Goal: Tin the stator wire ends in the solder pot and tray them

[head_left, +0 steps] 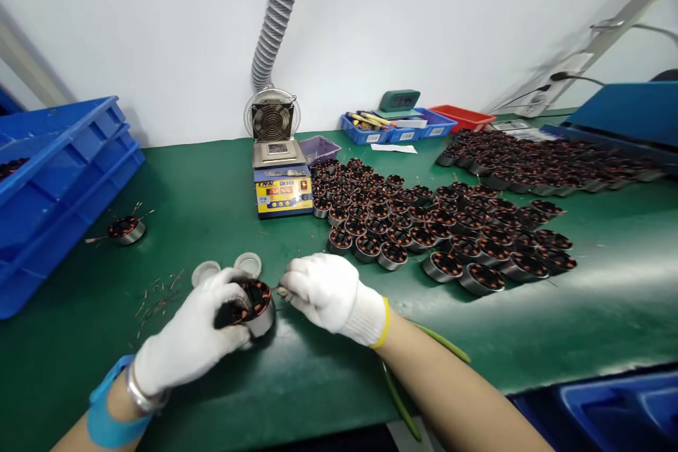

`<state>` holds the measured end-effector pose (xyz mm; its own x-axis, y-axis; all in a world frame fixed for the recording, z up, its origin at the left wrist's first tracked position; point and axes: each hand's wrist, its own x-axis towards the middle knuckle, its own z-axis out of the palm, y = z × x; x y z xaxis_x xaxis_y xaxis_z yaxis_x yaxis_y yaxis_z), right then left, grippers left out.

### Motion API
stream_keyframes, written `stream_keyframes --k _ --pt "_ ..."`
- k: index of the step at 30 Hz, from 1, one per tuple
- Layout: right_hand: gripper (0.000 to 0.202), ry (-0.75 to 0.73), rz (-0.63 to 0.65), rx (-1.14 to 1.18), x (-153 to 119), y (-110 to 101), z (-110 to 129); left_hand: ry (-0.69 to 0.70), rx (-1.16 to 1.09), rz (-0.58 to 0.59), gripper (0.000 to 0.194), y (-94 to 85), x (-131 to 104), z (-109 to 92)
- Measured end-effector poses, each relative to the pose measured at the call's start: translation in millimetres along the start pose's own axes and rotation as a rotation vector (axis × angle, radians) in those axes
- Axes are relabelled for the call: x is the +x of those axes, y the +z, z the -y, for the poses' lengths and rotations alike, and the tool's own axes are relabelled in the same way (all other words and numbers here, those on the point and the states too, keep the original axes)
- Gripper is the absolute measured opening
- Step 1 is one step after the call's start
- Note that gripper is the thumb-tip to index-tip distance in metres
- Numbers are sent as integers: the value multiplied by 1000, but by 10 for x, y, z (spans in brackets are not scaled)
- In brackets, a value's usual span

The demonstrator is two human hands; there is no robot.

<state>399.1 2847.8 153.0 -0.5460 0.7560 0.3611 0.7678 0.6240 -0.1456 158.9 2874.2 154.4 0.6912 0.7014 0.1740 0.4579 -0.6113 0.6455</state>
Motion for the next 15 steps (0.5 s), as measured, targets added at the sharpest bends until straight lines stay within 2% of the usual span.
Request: stream_keyframes --k 1,3,5,6,8,9,10,12,15 --pt "22 -100 -17 -85 -10 -12 13 -86 -220 105 15 -58 -19 -4" --pt "19 -197 -44 -67 -22 -45 28 -178 -542 205 22 -160 -57 -17" --pt "21 -137 -73 178 -26 -80 11 -175 -598 193 22 -211 -98 -42" --pt "36 -45 -60 348 -25 -90 -9 -146 -520 166 18 -212 -119 -57" --pt "70 218 25 699 -15 -82 -48 -53 -214 69 11 -172 -155 -87" --pt "76 350 90 852 -5 -63 -58 5 -32 -20 11 -139 -169 -96" --pt "71 460 152 987 8 -35 -58 66 140 -115 14 -106 -179 -99" --pt "50 589 208 1190 38 35 -24 175 389 -243 20 -54 -184 -91" --pt "42 675 139 1294 81 129 67 259 523 -301 17 -29 -173 -62"
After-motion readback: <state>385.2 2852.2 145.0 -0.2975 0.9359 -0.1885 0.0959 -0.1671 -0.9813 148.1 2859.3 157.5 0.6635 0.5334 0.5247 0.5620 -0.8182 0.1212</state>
